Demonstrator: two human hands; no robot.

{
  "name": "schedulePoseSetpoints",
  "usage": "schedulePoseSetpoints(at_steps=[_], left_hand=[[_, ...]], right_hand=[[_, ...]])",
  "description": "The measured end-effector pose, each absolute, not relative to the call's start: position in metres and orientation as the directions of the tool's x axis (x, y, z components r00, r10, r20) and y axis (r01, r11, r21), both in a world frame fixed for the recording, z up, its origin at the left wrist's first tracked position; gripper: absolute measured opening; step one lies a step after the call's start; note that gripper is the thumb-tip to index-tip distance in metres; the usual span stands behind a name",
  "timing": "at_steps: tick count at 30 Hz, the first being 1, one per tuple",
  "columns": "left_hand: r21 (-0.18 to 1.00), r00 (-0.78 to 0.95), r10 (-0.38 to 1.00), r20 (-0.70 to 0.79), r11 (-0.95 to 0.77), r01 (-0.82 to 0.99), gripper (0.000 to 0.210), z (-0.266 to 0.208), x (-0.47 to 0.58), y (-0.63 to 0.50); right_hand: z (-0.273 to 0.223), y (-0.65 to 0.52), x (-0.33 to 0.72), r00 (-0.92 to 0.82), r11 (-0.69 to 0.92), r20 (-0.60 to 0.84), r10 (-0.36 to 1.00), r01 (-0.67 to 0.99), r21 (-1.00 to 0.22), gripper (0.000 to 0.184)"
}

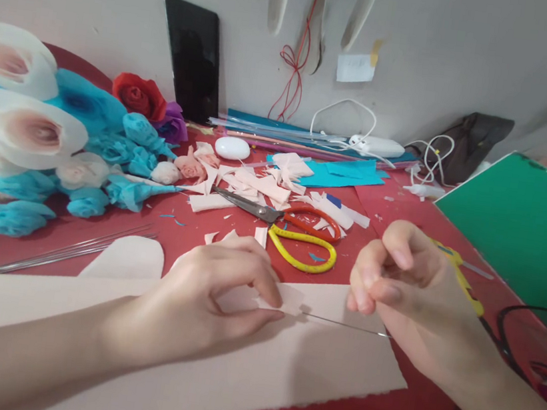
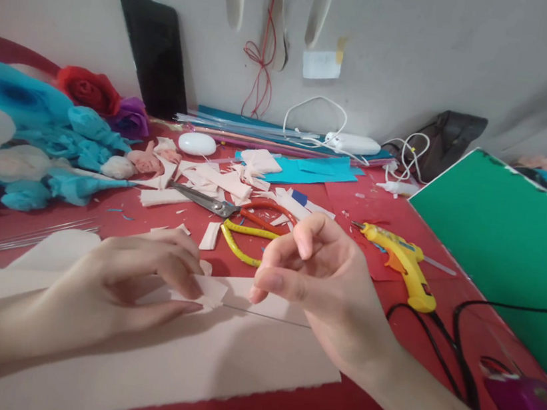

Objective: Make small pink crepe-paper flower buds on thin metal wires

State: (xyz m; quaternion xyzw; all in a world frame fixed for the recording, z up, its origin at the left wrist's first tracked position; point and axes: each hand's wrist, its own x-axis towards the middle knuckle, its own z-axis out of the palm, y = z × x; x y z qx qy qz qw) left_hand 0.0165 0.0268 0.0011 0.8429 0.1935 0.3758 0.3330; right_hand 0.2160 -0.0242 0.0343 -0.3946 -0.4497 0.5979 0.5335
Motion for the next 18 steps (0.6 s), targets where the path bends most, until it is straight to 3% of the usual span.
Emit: schedulePoseSetpoints(at_steps=[18], left_hand=[[0.703, 0.638, 0.570, 0.517, -0.709, 0.064, 0.013, 0.0007, 0.0168, 0.0277]], right_hand=[[0.0342, -0.0285, 0.2168, -0.077, -0.006, 0.013, 0.997, -0.243, -0.970, 0.024]])
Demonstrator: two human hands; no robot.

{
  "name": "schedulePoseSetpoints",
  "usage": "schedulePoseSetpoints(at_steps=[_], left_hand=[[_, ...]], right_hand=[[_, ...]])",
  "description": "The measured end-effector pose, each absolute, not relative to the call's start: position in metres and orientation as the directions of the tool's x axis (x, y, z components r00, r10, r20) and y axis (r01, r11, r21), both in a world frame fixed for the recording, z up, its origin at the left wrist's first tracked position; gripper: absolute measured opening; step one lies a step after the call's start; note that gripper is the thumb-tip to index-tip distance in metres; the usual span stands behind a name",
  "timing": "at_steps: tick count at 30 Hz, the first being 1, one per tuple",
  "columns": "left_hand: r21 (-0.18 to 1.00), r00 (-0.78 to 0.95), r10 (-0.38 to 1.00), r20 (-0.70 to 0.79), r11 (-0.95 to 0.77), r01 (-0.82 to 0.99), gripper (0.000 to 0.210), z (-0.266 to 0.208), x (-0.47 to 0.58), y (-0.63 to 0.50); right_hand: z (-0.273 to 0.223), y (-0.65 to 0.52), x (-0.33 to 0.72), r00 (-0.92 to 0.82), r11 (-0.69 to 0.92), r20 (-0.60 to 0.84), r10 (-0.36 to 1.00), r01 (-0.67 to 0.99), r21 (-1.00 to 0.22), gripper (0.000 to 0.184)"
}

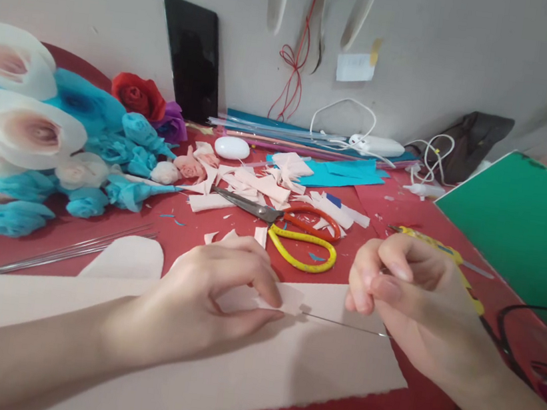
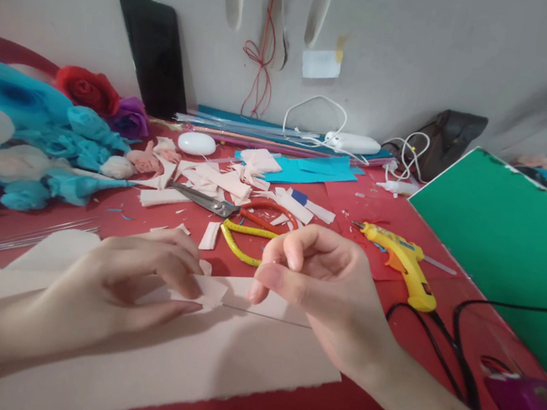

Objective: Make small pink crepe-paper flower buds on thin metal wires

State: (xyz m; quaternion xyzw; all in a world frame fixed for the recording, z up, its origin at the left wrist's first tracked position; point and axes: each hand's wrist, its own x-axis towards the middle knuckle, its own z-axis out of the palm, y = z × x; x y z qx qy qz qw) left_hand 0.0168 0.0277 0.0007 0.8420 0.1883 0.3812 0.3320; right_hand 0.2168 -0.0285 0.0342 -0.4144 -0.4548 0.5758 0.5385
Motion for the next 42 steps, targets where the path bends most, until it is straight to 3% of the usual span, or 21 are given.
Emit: schedulePoseSetpoints(at_steps=[17, 28, 33, 42], left_hand=[[0.725, 0.655, 0.573, 0.492, -0.687, 0.056, 0.011, -0.001, 0.016, 0.028], [0.719, 0.660, 0.566, 0.495, -0.693, 0.056, 0.012, -0.003, 0.014, 0.028], [0.712, 0.665, 0.552, 0.504, -0.701, 0.042, 0.013, -0.003, 0.014, 0.028], [0.719, 0.681, 0.545, 0.489, -0.694, 0.039, 0.010, -0.005, 0.012, 0.028]], right_hand=[[0.034, -0.028, 0.216, -0.108, -0.019, 0.018, 0.994, -0.333, -0.943, 0.023], [0.030, -0.027, 0.215, -0.004, 0.037, 0.039, 0.999, -0.244, -0.969, 0.021], [0.024, -0.023, 0.216, 0.073, -0.028, -0.037, 0.997, -0.123, -0.992, 0.017], [0.018, -0.020, 0.218, -0.003, -0.034, -0.033, 0.999, -0.120, -0.992, 0.015]])
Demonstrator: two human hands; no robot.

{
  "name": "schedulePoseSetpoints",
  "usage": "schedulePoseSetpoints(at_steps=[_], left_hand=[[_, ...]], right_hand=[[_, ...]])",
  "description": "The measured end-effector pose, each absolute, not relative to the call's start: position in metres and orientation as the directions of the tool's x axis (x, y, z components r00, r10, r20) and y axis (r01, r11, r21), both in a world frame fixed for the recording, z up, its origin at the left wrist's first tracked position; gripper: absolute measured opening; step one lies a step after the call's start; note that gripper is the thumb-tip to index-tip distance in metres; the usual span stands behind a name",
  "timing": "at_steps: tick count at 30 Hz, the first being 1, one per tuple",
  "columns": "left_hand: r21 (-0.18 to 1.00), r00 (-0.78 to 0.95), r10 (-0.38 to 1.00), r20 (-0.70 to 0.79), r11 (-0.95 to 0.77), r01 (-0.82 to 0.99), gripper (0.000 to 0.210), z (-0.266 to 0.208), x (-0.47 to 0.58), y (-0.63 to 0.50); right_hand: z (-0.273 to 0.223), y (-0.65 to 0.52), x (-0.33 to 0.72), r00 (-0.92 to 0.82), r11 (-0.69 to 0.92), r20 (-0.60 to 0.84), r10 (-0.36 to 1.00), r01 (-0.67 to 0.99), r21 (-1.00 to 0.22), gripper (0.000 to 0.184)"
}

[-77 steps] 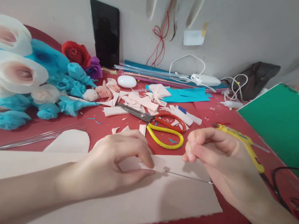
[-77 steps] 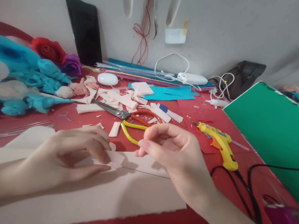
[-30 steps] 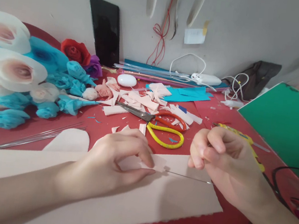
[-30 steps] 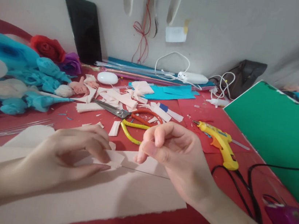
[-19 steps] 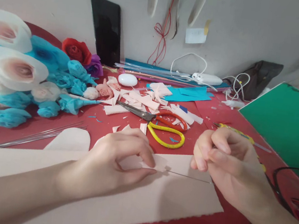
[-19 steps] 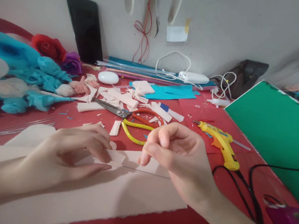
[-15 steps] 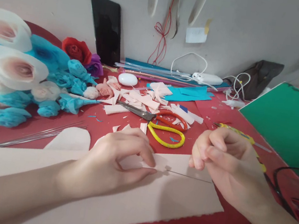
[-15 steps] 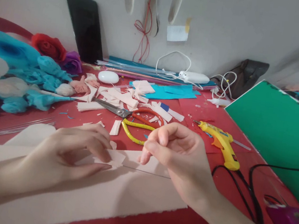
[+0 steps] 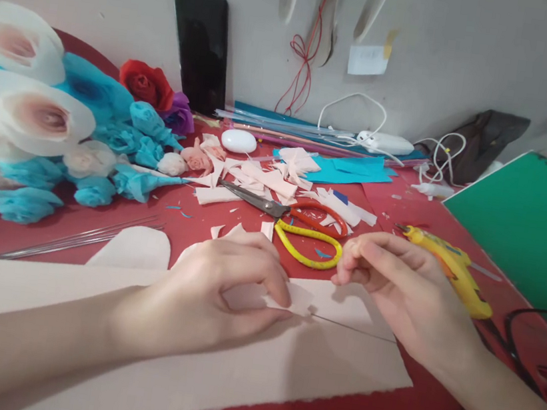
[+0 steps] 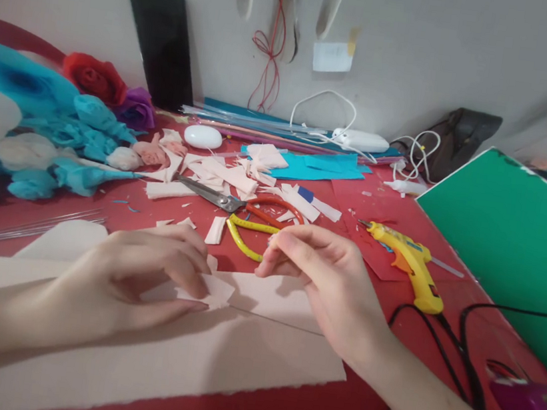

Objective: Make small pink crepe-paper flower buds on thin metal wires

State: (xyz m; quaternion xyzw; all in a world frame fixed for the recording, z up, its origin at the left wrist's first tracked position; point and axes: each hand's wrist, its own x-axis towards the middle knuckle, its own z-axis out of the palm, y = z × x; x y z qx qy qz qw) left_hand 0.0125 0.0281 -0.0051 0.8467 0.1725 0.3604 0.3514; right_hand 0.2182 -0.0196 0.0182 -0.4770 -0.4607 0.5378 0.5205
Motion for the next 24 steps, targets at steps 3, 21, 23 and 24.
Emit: schedulePoseSetpoints(at_steps=[3, 21, 23, 24], left_hand=[[0.723, 0.689, 0.540, 0.484, -0.690, 0.032, 0.010, -0.0041, 0.0123, 0.0283], [0.721, 0.686, 0.543, 0.484, -0.692, 0.039, 0.008, -0.0026, 0.0127, 0.0282], [0.717, 0.685, 0.538, 0.491, -0.696, 0.033, 0.009, -0.0023, 0.0132, 0.0284], [0.716, 0.684, 0.537, 0.494, -0.697, 0.031, 0.009, -0.0022, 0.0134, 0.0285]], right_hand=[[0.0193, -0.0192, 0.2195, -0.030, -0.029, -0.025, 0.999, -0.143, -0.989, 0.020], [0.0178, -0.0198, 0.2197, -0.089, -0.089, -0.066, 0.994, -0.289, -0.953, 0.022], [0.0175, -0.0204, 0.2191, -0.088, -0.108, -0.084, 0.993, -0.314, -0.943, 0.024], [0.0173, -0.0206, 0.2186, -0.090, -0.115, -0.090, 0.992, -0.326, -0.938, 0.025]])
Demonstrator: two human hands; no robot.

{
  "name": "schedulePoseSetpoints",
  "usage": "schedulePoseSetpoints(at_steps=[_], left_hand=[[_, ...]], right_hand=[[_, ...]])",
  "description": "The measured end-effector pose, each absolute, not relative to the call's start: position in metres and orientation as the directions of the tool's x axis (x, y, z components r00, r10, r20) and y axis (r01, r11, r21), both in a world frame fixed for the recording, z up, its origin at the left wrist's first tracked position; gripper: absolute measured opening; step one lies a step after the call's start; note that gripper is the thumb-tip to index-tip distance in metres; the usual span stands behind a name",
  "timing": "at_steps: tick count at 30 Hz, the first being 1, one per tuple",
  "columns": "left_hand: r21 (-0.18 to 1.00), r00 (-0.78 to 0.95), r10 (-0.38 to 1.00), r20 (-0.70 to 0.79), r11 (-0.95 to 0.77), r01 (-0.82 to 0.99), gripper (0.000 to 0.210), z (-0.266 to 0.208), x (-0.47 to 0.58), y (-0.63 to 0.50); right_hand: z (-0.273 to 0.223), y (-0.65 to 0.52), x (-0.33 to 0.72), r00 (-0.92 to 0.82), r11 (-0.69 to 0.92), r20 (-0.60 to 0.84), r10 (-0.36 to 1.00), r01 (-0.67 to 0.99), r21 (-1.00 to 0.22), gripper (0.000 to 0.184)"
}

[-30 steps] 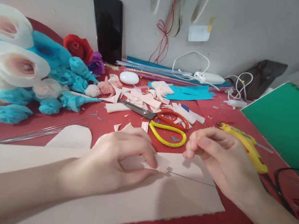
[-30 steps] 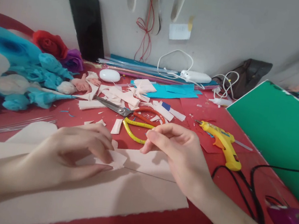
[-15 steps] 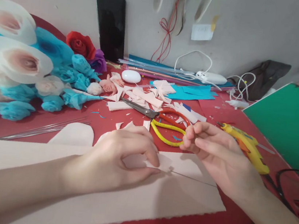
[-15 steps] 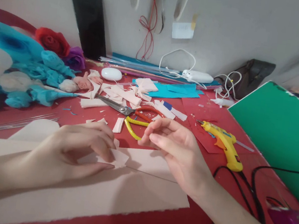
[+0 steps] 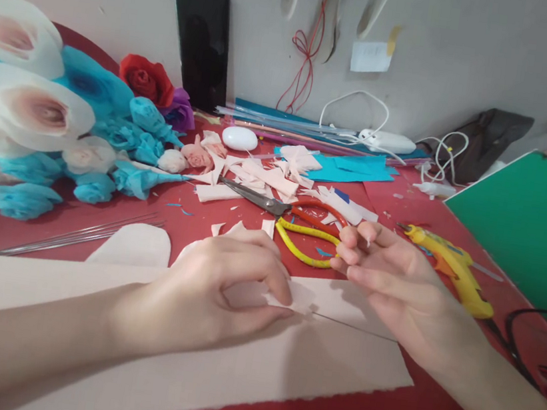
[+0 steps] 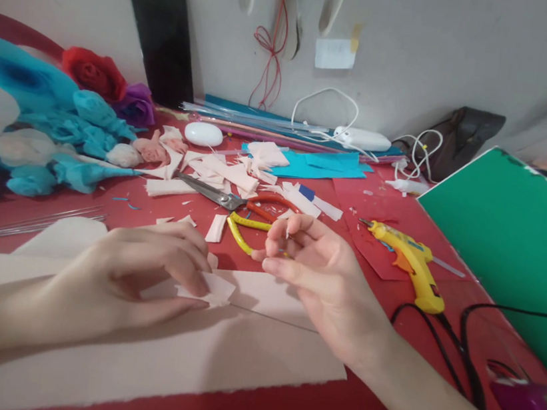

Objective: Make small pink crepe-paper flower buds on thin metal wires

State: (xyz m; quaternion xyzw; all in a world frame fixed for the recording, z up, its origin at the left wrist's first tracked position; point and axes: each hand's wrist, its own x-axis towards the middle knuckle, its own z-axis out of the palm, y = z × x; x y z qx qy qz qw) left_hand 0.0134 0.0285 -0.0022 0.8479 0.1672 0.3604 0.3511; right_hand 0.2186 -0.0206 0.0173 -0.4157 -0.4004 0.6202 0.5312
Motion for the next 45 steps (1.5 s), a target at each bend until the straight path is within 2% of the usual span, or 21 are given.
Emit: schedulePoseSetpoints(at_steps=[9, 20, 26, 32, 36, 45], left_hand=[[0.726, 0.678, 0.541, 0.498, -0.688, 0.016, 0.008, -0.004, 0.013, 0.028], [0.732, 0.692, 0.542, 0.478, -0.681, 0.027, 0.008, -0.002, 0.013, 0.029], [0.741, 0.698, 0.543, 0.467, -0.671, 0.025, 0.008, -0.004, 0.013, 0.029], [0.778, 0.748, 0.536, 0.391, -0.626, 0.042, 0.011, -0.004, 0.011, 0.029], [0.803, 0.793, 0.502, 0.345, -0.596, 0.028, 0.009, -0.002, 0.011, 0.029], [0.797, 0.815, 0.492, 0.305, -0.601, 0.064, 0.006, 0.000, 0.009, 0.028]], right_hand=[[0.017, -0.021, 0.218, -0.054, -0.157, -0.147, 0.988, -0.337, -0.929, 0.025], [0.018, -0.021, 0.218, -0.008, -0.194, -0.196, 0.980, -0.215, -0.957, 0.021], [0.018, -0.021, 0.218, -0.023, -0.106, -0.104, 0.994, -0.170, -0.980, 0.015], [0.025, -0.016, 0.224, 0.123, 0.018, 0.016, 0.992, -0.019, -1.000, 0.020], [0.033, -0.010, 0.227, 0.189, 0.083, 0.084, 0.978, 0.009, -0.996, 0.025], [0.031, 0.014, 0.208, 0.093, 0.078, 0.082, 0.992, 0.042, -0.996, 0.025]])
